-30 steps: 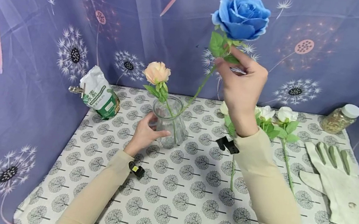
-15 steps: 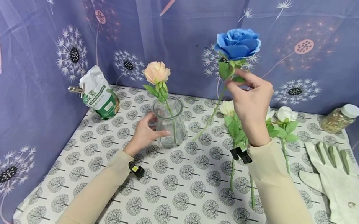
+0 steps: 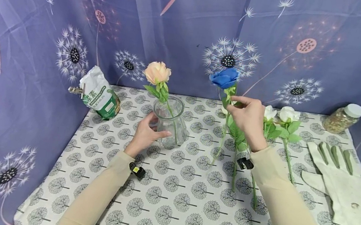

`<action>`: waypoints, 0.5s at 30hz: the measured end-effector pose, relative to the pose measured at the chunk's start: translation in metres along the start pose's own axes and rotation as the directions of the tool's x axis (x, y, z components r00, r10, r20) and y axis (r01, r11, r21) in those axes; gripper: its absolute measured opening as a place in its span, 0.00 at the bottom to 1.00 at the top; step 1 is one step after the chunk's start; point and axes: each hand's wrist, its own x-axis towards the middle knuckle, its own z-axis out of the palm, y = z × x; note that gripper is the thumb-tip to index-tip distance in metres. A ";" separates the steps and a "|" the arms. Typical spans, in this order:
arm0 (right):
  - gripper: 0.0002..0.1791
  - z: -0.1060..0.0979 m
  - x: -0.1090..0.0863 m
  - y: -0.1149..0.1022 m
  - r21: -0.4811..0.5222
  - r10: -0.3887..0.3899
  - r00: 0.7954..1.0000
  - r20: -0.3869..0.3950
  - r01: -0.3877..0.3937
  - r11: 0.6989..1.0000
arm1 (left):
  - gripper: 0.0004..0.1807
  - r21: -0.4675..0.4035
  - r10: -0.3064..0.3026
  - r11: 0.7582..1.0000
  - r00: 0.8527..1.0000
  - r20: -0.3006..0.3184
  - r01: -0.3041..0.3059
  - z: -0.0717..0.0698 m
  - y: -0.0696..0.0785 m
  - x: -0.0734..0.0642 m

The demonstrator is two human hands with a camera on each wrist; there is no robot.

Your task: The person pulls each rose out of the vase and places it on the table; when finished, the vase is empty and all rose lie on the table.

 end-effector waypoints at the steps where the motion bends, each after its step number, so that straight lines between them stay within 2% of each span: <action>1: 0.23 0.001 0.001 0.005 -0.011 0.016 1.000 0.016 -0.016 1.000 | 0.52 -0.001 -0.004 1.000 1.000 0.001 0.004 0.000 0.000 0.000; 7: 0.21 0.011 0.005 0.029 -0.112 0.066 0.992 0.105 -0.054 0.992 | 0.51 0.001 -0.013 1.000 1.000 0.004 0.013 0.000 0.000 0.001; 12: 0.23 0.017 0.009 0.045 -0.173 0.153 0.970 0.189 -0.120 0.978 | 0.51 0.004 -0.013 1.000 1.000 0.004 0.013 0.000 0.000 0.000; 15: 0.23 0.020 0.011 0.051 -0.210 0.168 0.962 0.216 -0.122 0.970 | 0.51 -0.003 -0.009 1.000 1.000 0.006 0.009 0.000 0.000 0.000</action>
